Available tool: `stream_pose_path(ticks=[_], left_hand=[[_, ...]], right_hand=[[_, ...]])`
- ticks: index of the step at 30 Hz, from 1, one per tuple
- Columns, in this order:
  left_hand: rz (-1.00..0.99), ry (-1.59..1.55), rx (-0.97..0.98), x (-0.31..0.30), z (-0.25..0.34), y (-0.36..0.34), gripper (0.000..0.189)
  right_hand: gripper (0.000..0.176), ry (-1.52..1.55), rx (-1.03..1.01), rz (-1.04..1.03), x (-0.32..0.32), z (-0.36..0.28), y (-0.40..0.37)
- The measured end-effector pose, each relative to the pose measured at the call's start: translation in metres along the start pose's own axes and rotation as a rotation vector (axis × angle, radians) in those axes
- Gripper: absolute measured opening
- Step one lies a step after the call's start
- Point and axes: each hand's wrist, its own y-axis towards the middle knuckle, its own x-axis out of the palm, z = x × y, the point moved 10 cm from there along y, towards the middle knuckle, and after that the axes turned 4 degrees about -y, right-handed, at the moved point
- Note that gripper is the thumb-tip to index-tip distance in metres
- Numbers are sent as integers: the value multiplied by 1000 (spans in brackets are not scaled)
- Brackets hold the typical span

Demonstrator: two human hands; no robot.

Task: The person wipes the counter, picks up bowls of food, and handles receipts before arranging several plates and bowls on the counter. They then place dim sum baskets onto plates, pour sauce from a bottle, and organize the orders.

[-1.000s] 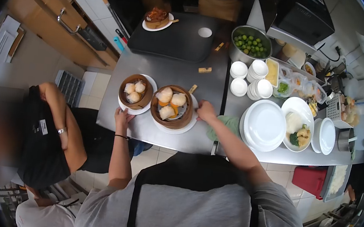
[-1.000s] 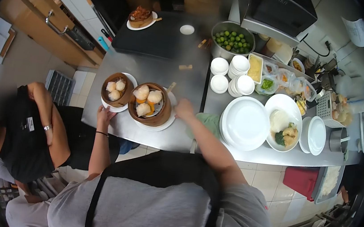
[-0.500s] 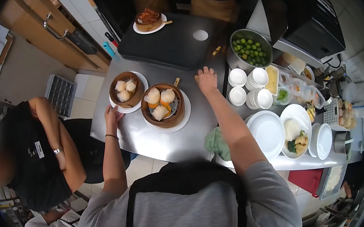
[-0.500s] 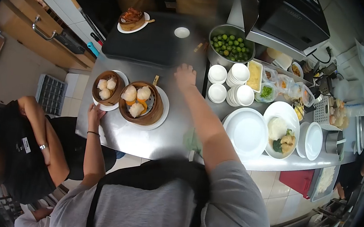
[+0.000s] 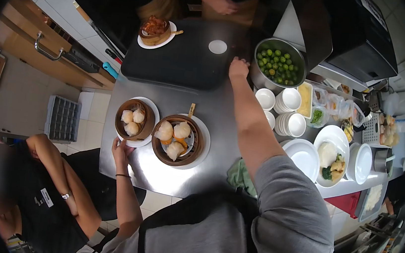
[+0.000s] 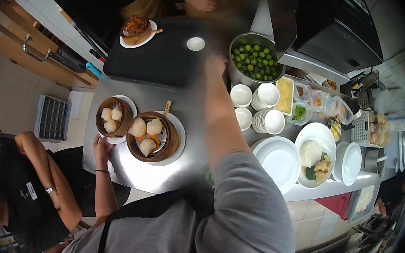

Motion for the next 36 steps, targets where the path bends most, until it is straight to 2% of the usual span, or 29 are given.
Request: stream_pose_path(ticks=[1, 3, 5, 10, 13, 15, 18, 21, 23, 25, 27, 29, 32, 36], left_hand=[[1, 1, 1, 0, 1, -1, 23], [-14, 9, -3, 1, 1, -2, 23], [-38, 8, 7, 2, 3, -2, 24], [-42, 6, 18, -5, -4, 10, 29], [-54, 24, 14, -1, 0, 5, 32], [-100, -6, -11, 4, 1, 0, 33], [-148, -74, -58, -4, -1, -2, 36], [-112, -34, -75, -13, -2, -18, 35], [-10, 94, 34, -31, 12, -32, 26], [-37, 78, 156, -33, 26, -47, 21], [-8, 177, 277, -23, 51, -64, 21], [-27, 190, 356, 1, 79, -90, 25], [-107, 165, 504, 59, 130, -159, 29], [-238, 89, 644, 138, 154, -256, 30]], right_hand=[[24, 1, 0, 2, 12, 1, 0], [22, -56, -162, 55, 1, -13, -21], [20, -54, -240, -62, -8, -18, -45], [14, 269, -147, -61, -53, 9, -77], [21, 431, -189, -146, -108, 15, -112], [19, 774, -268, -168, -124, 32, -129], [12, 1019, -264, -164, -163, 81, -153], [7, 1175, -204, -124, -200, 165, -171], [9, 1245, -14, -70, -209, 233, -181], [10, 1205, 127, -28, -218, 291, -197], [13, 1223, 125, -59, -217, 331, -202], [18, 1175, 253, -52, -210, 360, -205], [20, 984, 189, -153, -198, 364, -190], [23, 877, 13, -287, -179, 345, -167]])
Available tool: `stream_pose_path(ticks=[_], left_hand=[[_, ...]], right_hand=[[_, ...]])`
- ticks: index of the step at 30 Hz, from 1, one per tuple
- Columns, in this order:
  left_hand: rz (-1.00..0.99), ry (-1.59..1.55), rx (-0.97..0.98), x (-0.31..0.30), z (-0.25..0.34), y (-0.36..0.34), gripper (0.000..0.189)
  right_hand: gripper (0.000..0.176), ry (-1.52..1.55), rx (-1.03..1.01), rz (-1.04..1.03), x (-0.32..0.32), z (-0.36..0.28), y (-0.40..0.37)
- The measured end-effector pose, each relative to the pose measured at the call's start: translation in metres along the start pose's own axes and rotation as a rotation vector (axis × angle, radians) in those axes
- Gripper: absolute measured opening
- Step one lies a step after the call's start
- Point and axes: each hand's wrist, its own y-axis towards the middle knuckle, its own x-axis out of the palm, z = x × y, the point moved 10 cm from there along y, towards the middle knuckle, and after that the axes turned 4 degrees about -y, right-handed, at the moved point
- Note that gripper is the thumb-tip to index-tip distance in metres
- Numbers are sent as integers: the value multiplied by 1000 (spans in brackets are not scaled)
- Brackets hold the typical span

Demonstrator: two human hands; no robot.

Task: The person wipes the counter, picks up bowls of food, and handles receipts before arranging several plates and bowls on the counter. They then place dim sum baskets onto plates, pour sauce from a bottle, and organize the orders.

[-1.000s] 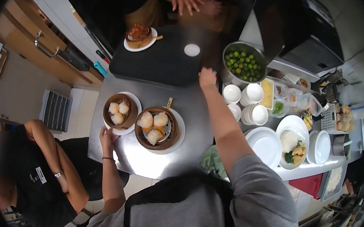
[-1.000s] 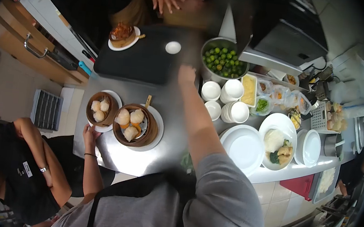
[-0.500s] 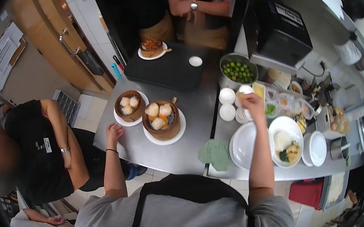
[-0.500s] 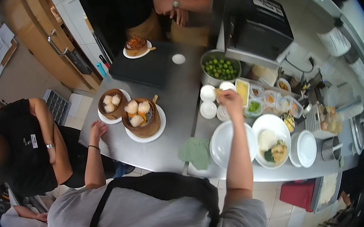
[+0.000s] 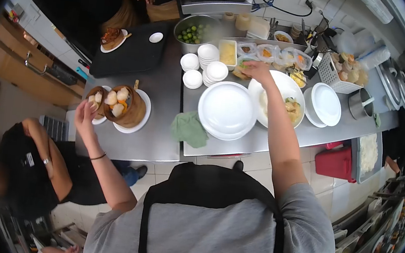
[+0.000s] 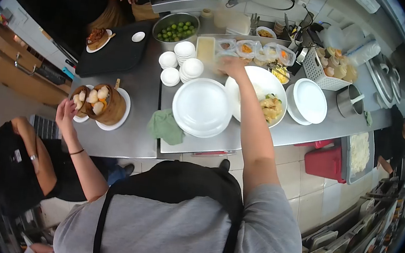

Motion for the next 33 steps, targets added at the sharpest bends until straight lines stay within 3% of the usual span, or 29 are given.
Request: stream_pose_path(ticks=[2, 3, 5, 8, 16, 20, 23, 25, 27, 31, 33], left_hand=[[-37, -29, 27, 45, 23, -26, 28], [-74, -49, 48, 67, 31, -40, 27], [-89, -84, 52, 99, 38, -66, 27], [-134, -95, -16, 149, 48, -97, 23], [-366, -112, 77, 269, 125, -140, 17], [-498, -140, 97, 312, 136, -154, 15], [-566, -174, 108, 336, 144, -163, 14], [-611, -120, 330, 348, 167, -161, 13], [-518, -87, 481, 348, 202, -146, 12], [-230, 226, 1163, 360, 302, -154, 23], [-270, 296, 1337, 400, 325, -166, 29]], right_hand=[[25, -468, -326, 159, -15, -33, 3], [25, -465, -347, 150, -18, -26, 8], [26, -403, -389, 208, -48, -18, 11], [25, -16, -325, 120, -89, -9, 1], [24, 331, -524, 131, -190, -101, -32], [26, 388, -436, 199, -236, -138, -54], [34, 653, -481, 143, -268, -167, -49], [37, 784, -571, 154, -288, -192, -51], [37, 764, -598, 160, -293, -213, -54], [35, 800, -613, 249, -290, -214, -59], [34, 886, -572, 246, -288, -195, -40]])
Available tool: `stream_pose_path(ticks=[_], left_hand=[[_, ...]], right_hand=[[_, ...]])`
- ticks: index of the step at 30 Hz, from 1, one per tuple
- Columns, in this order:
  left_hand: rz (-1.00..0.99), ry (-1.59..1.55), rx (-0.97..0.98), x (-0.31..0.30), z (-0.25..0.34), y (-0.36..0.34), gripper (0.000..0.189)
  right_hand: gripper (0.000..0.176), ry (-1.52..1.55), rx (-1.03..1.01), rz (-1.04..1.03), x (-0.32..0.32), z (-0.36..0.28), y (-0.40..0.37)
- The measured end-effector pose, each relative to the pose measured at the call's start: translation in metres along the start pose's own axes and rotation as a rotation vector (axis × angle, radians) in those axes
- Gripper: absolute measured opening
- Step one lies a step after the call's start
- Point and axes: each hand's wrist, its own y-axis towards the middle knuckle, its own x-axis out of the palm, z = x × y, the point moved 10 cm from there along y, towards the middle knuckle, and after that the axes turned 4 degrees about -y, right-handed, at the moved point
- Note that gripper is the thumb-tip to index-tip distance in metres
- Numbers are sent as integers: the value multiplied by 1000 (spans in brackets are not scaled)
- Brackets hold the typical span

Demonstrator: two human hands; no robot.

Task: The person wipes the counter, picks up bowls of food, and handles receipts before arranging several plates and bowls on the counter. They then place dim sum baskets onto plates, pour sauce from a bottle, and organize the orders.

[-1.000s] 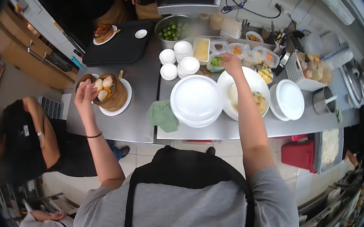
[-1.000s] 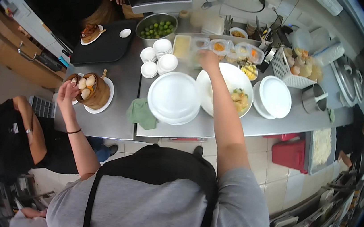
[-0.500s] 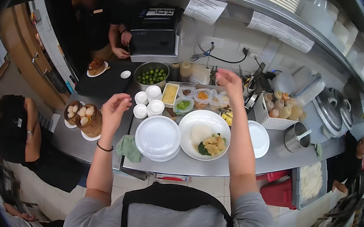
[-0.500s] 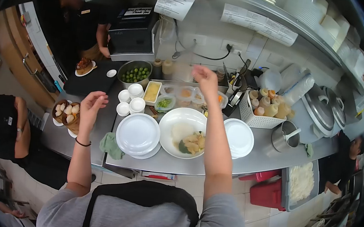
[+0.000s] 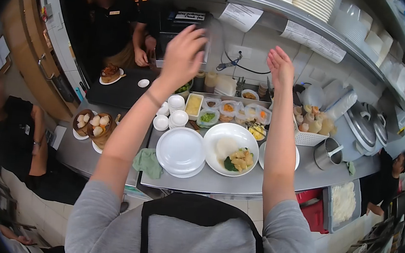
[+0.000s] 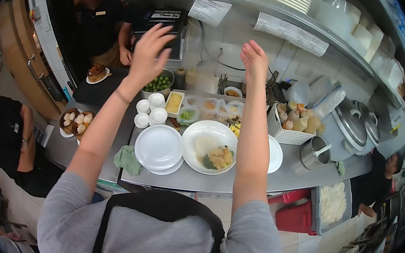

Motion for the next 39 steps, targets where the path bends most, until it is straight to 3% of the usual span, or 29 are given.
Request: stream_pose_path(ticks=[5, 7, 11, 14, 17, 18, 20, 22, 23, 25, 26, 28, 29, 30, 31, 32, 34, 39], left_hand=[[-103, 210, 349, 71, 37, 54, 37], [-80, 251, 350, 88, 34, 64, 37], [20, 331, 262, 100, 45, 77, 40], [99, 284, 169, 97, 46, 77, 39], [23, 6, 129, 102, 57, 60, 31], [22, 5, 130, 108, 58, 58, 31], [-167, -297, 4, 144, 55, 51, 26], [-122, -381, -53, 166, 51, 60, 19], [-51, -446, -125, 174, 42, 68, 20], [21, -513, -198, 184, 29, 82, 21], [-17, -671, -234, 190, 25, 90, 21], [-64, -831, -272, 200, 23, 92, 21], [-58, -1002, -423, 209, 12, 87, 18], [-52, -1171, -578, 220, 6, 79, 16], [-3, -1141, -584, 219, 5, 76, 18], [-10, -1144, -587, 221, 9, 73, 18], [38, -1153, -614, 222, 11, 68, 26], [76, -1214, -686, 221, 13, 64, 28]], right_hand=[[31, 101, -6, 175, -19, 2, 2], [30, -159, -273, 243, -22, -37, -8], [28, -200, -288, 255, -32, -51, -13], [27, -106, -188, 212, -30, -41, -4], [22, -432, -697, 300, -20, -104, -12], [22, -432, -698, 302, -19, -117, -9], [21, -876, -950, 440, -2, -166, -23], [22, -1058, -1165, 432, 11, -196, -15], [22, -1062, -1160, 435, 3, -205, -3], [46, -1302, -947, 301, -5, -204, 36], [46, -1303, -944, 305, -5, -213, 33], [44, -1350, -712, 121, -1, -209, 36], [44, -1351, -704, 125, -3, -212, 35], [46, -1209, -662, 10, -2, -208, 35], [48, -1064, -618, -98, 0, -202, 35], [48, -1066, -612, -93, 2, -196, 34], [53, -1530, -822, 321, 1, -203, 22], [55, -1461, -772, 298, -5, -199, 29]])
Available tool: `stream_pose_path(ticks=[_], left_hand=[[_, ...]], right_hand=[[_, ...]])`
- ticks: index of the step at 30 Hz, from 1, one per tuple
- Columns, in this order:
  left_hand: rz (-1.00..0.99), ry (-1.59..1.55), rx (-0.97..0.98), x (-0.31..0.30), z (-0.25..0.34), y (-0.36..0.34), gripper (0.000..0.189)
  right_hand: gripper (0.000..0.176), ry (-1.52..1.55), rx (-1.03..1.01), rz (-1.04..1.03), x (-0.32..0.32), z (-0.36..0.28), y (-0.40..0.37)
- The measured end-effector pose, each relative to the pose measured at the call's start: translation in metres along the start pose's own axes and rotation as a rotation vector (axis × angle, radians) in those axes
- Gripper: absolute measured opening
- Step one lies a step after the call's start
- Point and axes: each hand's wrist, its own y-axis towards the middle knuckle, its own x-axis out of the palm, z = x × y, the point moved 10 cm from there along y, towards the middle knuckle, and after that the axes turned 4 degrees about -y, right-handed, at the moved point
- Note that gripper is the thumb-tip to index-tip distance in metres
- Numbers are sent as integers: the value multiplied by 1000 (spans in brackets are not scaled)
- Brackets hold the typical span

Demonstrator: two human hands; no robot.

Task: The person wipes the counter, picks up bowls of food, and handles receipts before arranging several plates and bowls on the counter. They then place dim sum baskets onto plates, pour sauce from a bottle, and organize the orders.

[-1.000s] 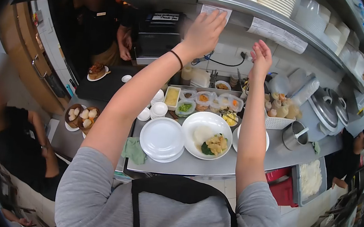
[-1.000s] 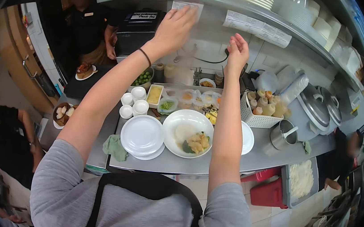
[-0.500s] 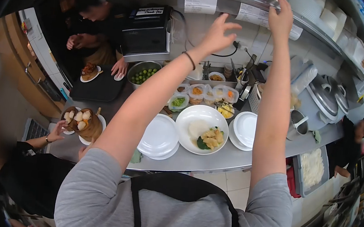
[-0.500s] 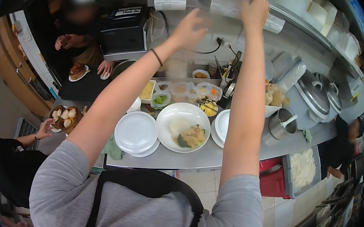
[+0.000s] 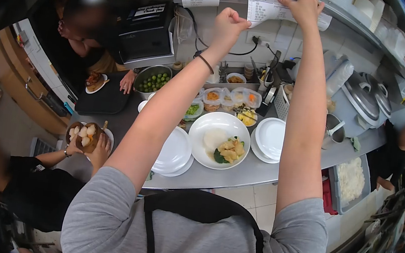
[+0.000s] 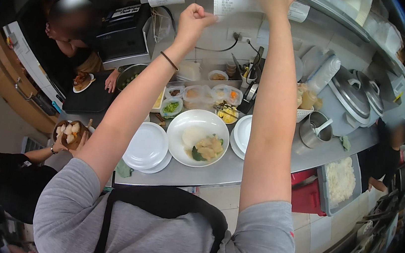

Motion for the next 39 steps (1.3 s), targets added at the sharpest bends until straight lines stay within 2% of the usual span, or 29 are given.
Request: stream_pose_path(ticks=[5, 11, 14, 20, 22, 26, 29, 31, 34, 39], left_hand=[[12, -103, -54, 1, -4, -2, 28], [8, -109, -21, 0, -5, -2, 27], [20, -80, -40, 0, -4, -3, 27], [46, 67, 58, 0, 4, 6, 22], [77, -38, 120, -1, 8, 13, 22], [72, -155, 91, 8, 24, 13, 23], [62, -76, 132, 12, 27, 19, 23], [91, 122, 237, 9, 29, 28, 24], [123, 171, 276, 3, 29, 32, 24], [118, 336, 259, -7, 32, 21, 25]], right_hand=[[54, 83, 0, 12, -4, -1, -2], [54, 63, 9, -1, -4, 0, -2], [55, 80, 13, 2, -5, 0, -2], [56, 83, -17, 37, -4, 1, -2], [56, 92, -19, 37, -4, 1, -2], [57, 67, 13, 50, -4, 3, -4], [57, 82, 17, 34, -3, 4, -4], [58, 81, 20, 34, -2, 4, -3], [58, 74, 20, 34, -2, 4, -4], [58, 69, 23, 57, -2, 2, -4]])
